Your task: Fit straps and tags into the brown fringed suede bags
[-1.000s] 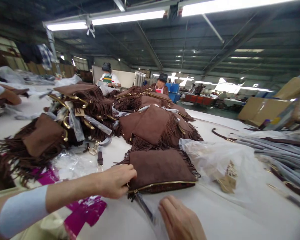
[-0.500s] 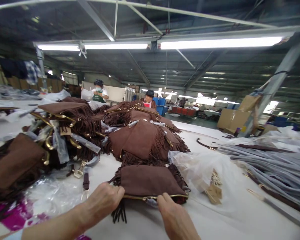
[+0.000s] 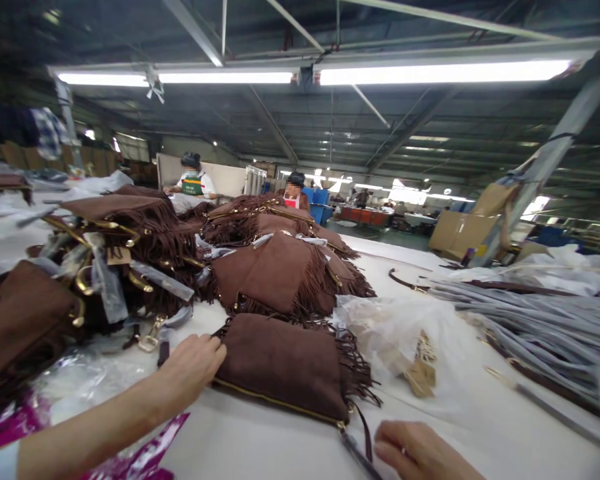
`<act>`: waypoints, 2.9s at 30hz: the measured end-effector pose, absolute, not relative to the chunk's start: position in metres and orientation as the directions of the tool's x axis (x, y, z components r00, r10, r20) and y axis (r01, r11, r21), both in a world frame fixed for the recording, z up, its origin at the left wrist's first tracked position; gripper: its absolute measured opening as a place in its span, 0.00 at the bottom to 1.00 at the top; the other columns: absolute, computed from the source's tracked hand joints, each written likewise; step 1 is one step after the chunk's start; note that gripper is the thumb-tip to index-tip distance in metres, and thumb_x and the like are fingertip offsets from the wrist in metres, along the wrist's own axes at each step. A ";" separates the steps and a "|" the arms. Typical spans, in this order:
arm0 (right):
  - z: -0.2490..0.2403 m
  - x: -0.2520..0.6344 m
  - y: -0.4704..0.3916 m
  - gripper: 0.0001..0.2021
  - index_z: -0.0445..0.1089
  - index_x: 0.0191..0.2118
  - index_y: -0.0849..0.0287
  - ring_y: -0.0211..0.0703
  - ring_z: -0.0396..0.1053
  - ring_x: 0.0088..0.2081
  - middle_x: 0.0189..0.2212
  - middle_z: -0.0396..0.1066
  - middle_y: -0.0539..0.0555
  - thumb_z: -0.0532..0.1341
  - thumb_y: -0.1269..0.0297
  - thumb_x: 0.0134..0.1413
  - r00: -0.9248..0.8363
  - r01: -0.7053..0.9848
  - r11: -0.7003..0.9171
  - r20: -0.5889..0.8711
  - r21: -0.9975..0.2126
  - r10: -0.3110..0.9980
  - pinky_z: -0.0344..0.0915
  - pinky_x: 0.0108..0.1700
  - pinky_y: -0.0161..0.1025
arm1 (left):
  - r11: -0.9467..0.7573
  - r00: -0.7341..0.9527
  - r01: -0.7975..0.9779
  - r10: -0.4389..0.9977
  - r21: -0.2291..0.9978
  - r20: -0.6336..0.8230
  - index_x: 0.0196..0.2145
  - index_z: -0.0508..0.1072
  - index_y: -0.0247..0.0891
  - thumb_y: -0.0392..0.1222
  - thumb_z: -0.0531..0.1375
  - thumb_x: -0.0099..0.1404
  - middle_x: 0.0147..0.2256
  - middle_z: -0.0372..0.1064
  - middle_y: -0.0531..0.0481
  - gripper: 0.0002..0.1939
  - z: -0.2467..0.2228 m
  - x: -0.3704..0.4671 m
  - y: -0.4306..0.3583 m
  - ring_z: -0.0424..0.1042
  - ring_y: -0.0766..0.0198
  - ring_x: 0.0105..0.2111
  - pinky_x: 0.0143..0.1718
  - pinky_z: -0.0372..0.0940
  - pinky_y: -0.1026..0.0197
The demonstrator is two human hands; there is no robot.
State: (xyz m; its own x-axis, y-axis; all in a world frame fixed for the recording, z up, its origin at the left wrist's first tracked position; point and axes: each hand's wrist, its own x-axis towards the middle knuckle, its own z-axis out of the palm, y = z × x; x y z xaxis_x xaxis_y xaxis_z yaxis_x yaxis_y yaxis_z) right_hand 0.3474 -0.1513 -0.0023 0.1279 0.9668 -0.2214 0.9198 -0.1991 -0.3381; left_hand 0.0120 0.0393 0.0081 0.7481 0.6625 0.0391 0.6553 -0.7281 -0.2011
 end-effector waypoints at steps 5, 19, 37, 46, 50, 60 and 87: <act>0.003 0.374 -0.137 0.16 0.69 0.31 0.56 0.49 0.73 0.36 0.31 0.75 0.56 0.46 0.61 0.62 0.212 0.925 -0.208 -0.023 -0.317 0.977 0.63 0.37 0.38 | -0.898 0.892 0.441 0.435 -0.019 0.119 0.55 0.67 0.38 0.32 0.62 0.60 0.59 0.62 0.39 0.24 0.020 0.070 0.012 0.63 0.48 0.57 0.56 0.59 0.45; 0.008 0.444 -0.132 0.14 0.71 0.34 0.53 0.50 0.73 0.41 0.36 0.76 0.55 0.49 0.69 0.63 0.586 0.807 -0.560 0.140 -0.187 0.798 0.61 0.38 0.39 | -0.932 0.968 0.236 0.249 0.273 0.011 0.63 0.60 0.37 0.37 0.61 0.58 0.65 0.50 0.39 0.35 0.007 0.127 0.018 0.45 0.43 0.66 0.64 0.39 0.34; 0.017 0.488 -0.165 0.20 0.61 0.31 0.55 0.50 0.74 0.36 0.30 0.76 0.56 0.53 0.41 0.53 0.727 0.372 -0.077 0.239 -0.925 0.644 0.68 0.36 0.42 | -0.913 0.935 0.347 0.321 0.215 -0.149 0.59 0.67 0.36 0.37 0.59 0.56 0.63 0.54 0.38 0.31 0.029 0.143 0.013 0.49 0.41 0.64 0.62 0.45 0.34; 0.035 0.419 -0.147 0.23 0.62 0.28 0.56 0.43 0.73 0.26 0.24 0.76 0.52 0.69 0.43 0.42 0.608 -0.146 0.224 0.091 -0.964 0.789 0.68 0.26 0.36 | -0.607 0.956 0.084 0.272 0.790 0.107 0.45 0.73 0.38 0.35 0.51 0.62 0.42 0.73 0.49 0.16 0.042 0.221 -0.031 0.71 0.62 0.40 0.43 0.66 0.62; 0.037 0.390 -0.136 0.24 0.62 0.28 0.56 0.38 0.68 0.20 0.22 0.74 0.49 0.71 0.43 0.40 0.604 -0.223 0.272 0.087 -0.936 0.792 0.64 0.21 0.32 | -0.144 0.914 0.108 0.404 0.984 -0.041 0.53 0.63 0.36 0.34 0.57 0.53 0.49 0.65 0.41 0.27 0.030 0.252 -0.048 0.72 0.62 0.36 0.28 0.65 0.65; 0.021 0.368 -0.123 0.24 0.61 0.29 0.56 0.35 0.64 0.17 0.21 0.72 0.46 0.69 0.41 0.43 0.661 -0.158 0.292 0.119 -0.943 0.741 0.57 0.16 0.29 | -0.724 0.677 0.202 0.590 0.659 0.441 0.39 0.63 0.40 0.32 0.59 0.56 0.33 0.66 0.52 0.13 0.003 0.250 -0.059 0.69 0.61 0.33 0.37 0.64 0.58; 0.009 0.362 -0.116 0.24 0.62 0.29 0.55 0.35 0.67 0.17 0.21 0.71 0.44 0.69 0.42 0.41 0.757 -0.199 0.305 0.052 -0.931 0.652 0.61 0.17 0.28 | -0.938 0.754 0.152 0.314 0.312 0.577 0.34 0.66 0.38 0.40 0.58 0.65 0.34 0.68 0.48 0.04 0.008 0.240 -0.050 0.69 0.60 0.34 0.32 0.60 0.63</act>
